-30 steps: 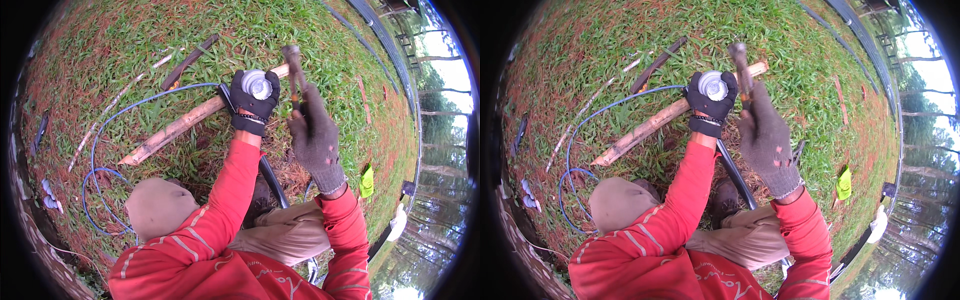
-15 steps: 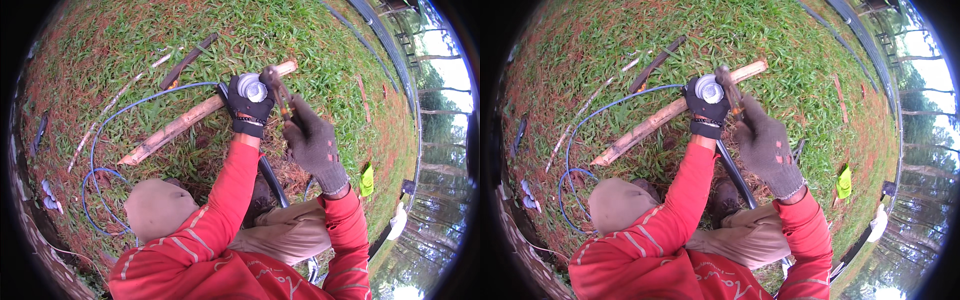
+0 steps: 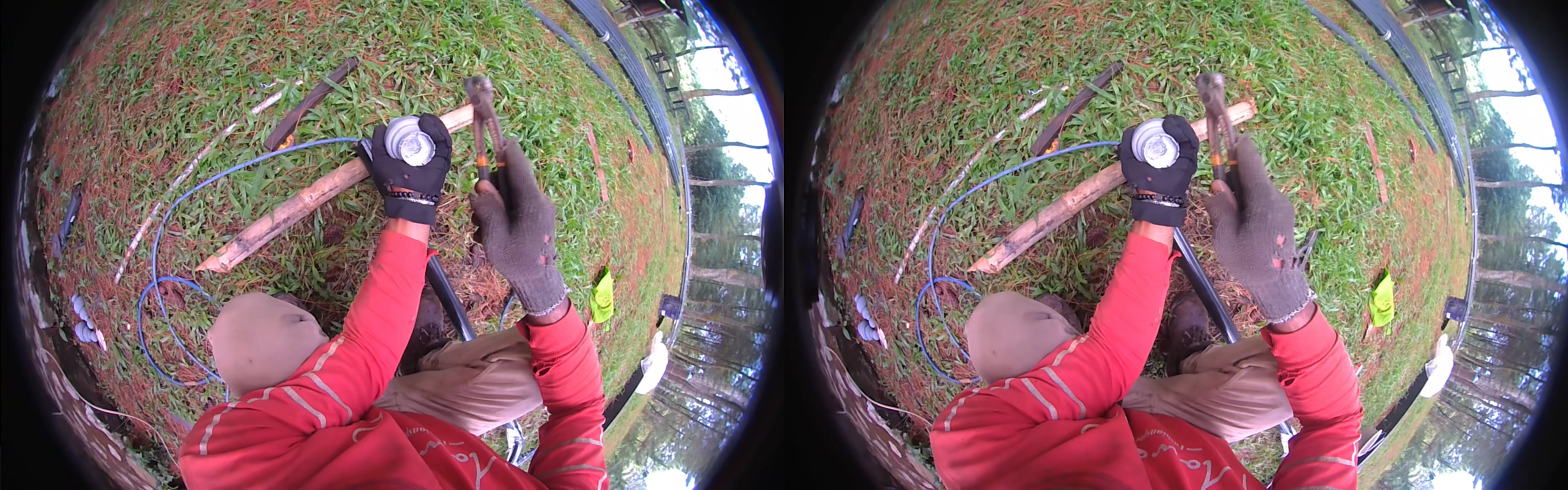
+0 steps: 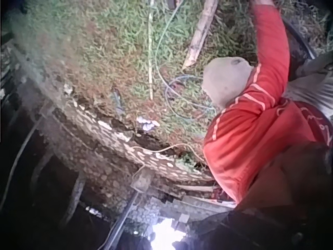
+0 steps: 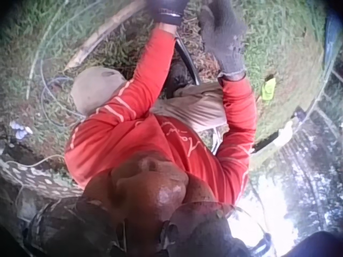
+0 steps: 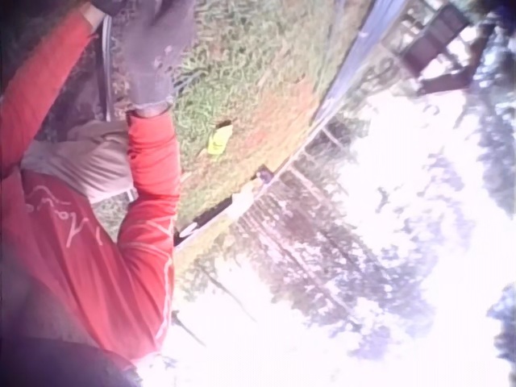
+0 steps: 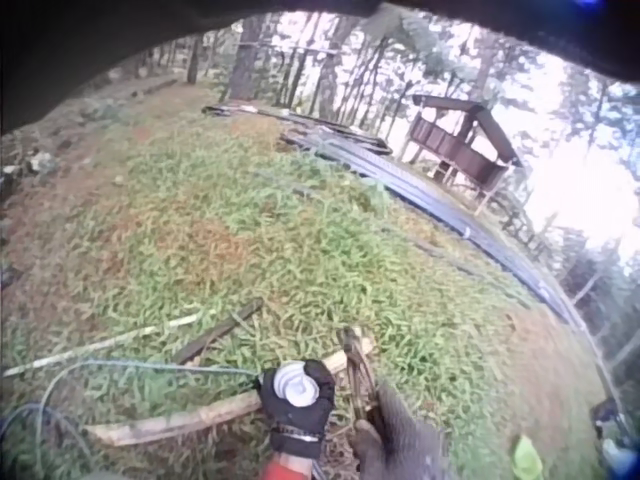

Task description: The person cleans the end of a metal component with pliers and a hammer, slides a decorative fitting onto a metal tube, and welds the fitting to the tube with a welding tool.

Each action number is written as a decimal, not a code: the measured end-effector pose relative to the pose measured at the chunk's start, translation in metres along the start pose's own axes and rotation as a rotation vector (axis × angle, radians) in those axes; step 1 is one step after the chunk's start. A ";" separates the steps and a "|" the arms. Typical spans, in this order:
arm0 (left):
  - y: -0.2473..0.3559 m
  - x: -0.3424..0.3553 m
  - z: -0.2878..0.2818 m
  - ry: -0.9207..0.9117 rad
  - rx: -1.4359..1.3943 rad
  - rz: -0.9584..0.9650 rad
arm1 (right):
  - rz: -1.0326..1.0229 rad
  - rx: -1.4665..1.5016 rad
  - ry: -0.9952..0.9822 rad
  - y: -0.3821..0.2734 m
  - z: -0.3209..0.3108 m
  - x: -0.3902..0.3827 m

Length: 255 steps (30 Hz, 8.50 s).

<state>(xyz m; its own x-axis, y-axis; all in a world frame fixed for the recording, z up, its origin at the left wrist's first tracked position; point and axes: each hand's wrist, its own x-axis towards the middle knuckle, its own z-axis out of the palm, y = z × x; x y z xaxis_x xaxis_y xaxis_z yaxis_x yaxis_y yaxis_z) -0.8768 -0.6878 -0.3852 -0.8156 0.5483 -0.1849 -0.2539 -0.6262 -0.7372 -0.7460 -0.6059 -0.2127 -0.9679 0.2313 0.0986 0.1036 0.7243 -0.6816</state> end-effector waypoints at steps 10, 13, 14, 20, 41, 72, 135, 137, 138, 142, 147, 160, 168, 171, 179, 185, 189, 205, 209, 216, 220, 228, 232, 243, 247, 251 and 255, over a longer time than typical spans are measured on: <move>-0.003 -0.010 -0.007 -0.010 0.303 0.131 | -0.050 -0.049 -0.113 0.001 -0.002 0.008; -0.005 -0.002 -0.003 0.049 0.318 0.120 | -0.099 -0.093 -0.106 0.013 0.000 0.007; -0.005 -0.002 -0.003 0.017 0.302 0.100 | -0.117 -0.110 -0.105 0.017 0.000 0.006; 0.011 0.003 -0.011 -0.027 0.337 0.086 | -0.190 -0.134 -0.195 0.015 0.003 0.005; 0.003 0.001 -0.003 -0.081 0.066 0.068 | -0.169 -0.081 -0.136 0.008 0.006 0.003; 0.018 0.002 -0.019 -0.207 0.190 0.038 | 0.084 0.216 0.106 -0.017 0.000 0.002; 0.000 0.001 0.000 0.179 0.301 0.100 | -0.213 -0.023 0.166 0.012 0.005 0.002; 0.003 0.007 -0.001 0.140 0.284 0.124 | -0.290 -0.158 0.081 0.011 0.008 0.001; 0.006 0.009 -0.002 0.104 0.265 0.145 | -0.315 -0.199 -0.047 0.020 0.011 -0.001; 0.011 -0.001 -0.006 0.027 0.220 0.179 | -0.205 -0.095 -0.070 0.002 0.008 -0.001; 0.004 0.006 -0.004 0.052 0.176 0.208 | -0.167 -0.075 -0.093 -0.002 0.004 0.000; 0.033 0.012 -0.021 -0.124 1.064 0.702 | -0.373 -0.129 -0.081 0.013 0.022 -0.001; 0.014 0.009 -0.007 -0.025 0.192 0.277 | -0.207 -0.123 -0.149 -0.008 0.009 0.001; -0.002 -0.006 0.001 0.073 0.216 0.195 | -0.148 -0.110 -0.244 -0.003 0.005 -0.006; -0.006 -0.006 -0.005 -0.025 0.308 0.071 | -0.022 -0.094 -0.202 0.007 0.002 0.003; 0.013 -0.002 -0.002 -0.103 0.162 -0.154 | -0.119 -0.144 -0.173 0.011 -0.003 0.002; 0.005 -0.010 0.008 0.090 0.366 0.098 | -0.226 -0.159 -0.196 0.014 0.001 0.000; 0.011 0.000 -0.001 0.105 0.308 0.211 | -0.119 -0.107 -0.156 0.001 0.002 -0.001; -0.001 0.002 0.005 0.184 0.244 0.213 | -0.126 -0.036 0.074 0.001 -0.002 -0.001; -0.002 -0.001 -0.004 0.041 0.263 0.222 | -0.128 -0.098 -0.071 0.010 -0.001 -0.005; 0.005 0.004 0.004 0.032 0.313 0.251 | -0.155 -0.076 0.011 0.007 0.005 -0.002; 0.016 0.013 -0.032 -0.060 0.909 0.305 | 0.043 0.010 -0.062 0.004 -0.004 0.005; 0.010 0.016 -0.029 -0.138 1.156 0.370 | -0.072 -0.141 -0.155 0.017 -0.005 0.006; 0.005 0.001 0.000 0.099 0.279 0.115 | -0.142 -0.114 -0.049 0.008 -0.003 0.002; 0.003 0.005 -0.003 0.121 0.230 0.178 | -0.207 -0.113 0.042 0.002 -0.002 0.000; 0.009 0.007 -0.004 0.025 0.197 0.151 | -0.292 -0.136 -0.162 0.002 0.008 0.002; 0.004 0.000 -0.008 0.031 0.181 0.181 | 0.007 0.019 -0.006 -0.009 -0.010 -0.005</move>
<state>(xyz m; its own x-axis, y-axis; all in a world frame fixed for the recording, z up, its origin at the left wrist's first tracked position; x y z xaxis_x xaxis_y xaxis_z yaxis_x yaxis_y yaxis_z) -0.8738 -0.6860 -0.3939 -0.8404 0.4336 -0.3251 -0.1969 -0.8033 -0.5621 -0.7399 -0.6073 -0.1997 -0.9685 0.2325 0.0894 0.1062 0.7101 -0.6961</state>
